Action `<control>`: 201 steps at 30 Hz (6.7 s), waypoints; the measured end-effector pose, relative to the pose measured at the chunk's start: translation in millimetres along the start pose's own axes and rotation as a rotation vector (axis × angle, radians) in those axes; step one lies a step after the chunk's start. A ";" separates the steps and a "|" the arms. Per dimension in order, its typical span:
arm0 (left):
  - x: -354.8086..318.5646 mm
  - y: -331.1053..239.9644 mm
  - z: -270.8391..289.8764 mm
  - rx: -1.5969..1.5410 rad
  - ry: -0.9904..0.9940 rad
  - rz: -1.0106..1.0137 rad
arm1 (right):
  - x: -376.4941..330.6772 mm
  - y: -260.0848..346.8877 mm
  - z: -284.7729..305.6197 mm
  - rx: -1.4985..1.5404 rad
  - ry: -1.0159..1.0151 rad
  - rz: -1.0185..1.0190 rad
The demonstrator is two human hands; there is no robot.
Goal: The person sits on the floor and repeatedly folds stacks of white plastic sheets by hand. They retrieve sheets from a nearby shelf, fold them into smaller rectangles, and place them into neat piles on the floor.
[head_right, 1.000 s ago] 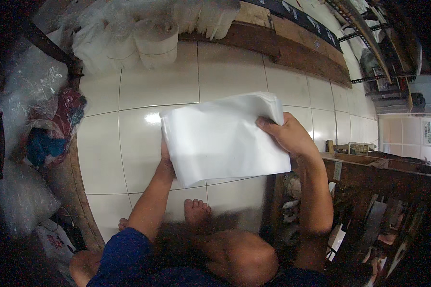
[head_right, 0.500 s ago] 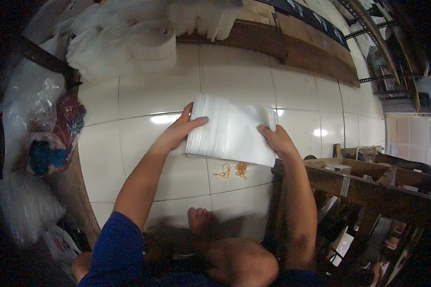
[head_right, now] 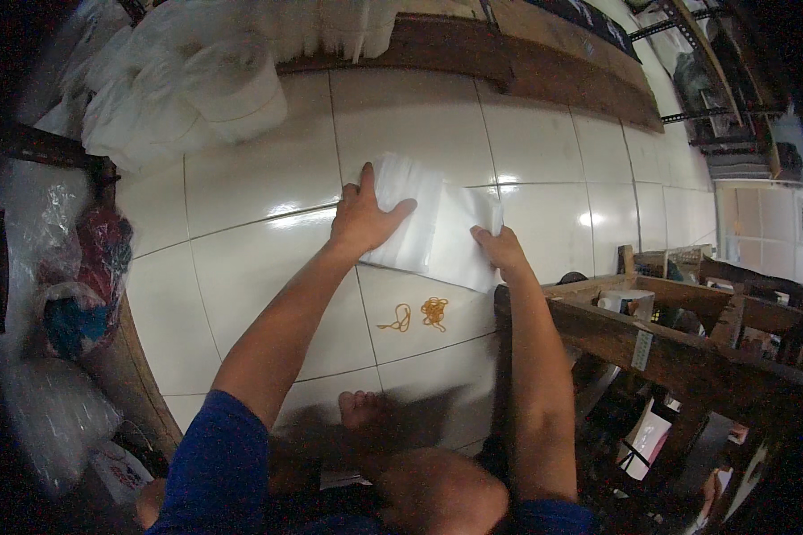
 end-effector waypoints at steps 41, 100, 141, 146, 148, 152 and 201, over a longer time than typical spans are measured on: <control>-1.5 20.6 -3.1 -0.007 -0.246 -0.251 | -2.9 39.3 -99.0 -0.486 -0.048 0.970; -855.5 85.8 500.2 0.768 -1.380 0.363 | -1080.8 534.8 -622.6 -0.870 0.676 3.067; -540.9 106.0 477.7 -0.651 -0.692 -0.394 | -558.2 418.9 -186.0 0.051 1.308 1.113; -505.0 94.1 446.8 -0.425 -0.427 -0.585 | -522.8 408.0 -146.9 0.244 1.300 0.969; -494.0 80.1 441.2 -0.273 -0.347 -0.588 | -522.7 409.6 -145.5 0.243 1.393 0.954; -471.4 83.1 438.2 -0.196 -0.300 -0.511 | -516.6 408.5 -140.7 -0.042 1.469 0.934; -257.0 161.3 167.7 0.579 -0.253 -0.511 | -250.3 12.2 -217.4 0.237 0.600 0.686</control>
Point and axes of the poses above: each hand's wrist, its own x-axis towards the middle knuckle, its own z-axis out of the back of the hand, y = z × x, the point moved 6 cm from there along x, towards the middle knuckle, and after that the axes turned 10 degrees about x, right-handed, at the moved point
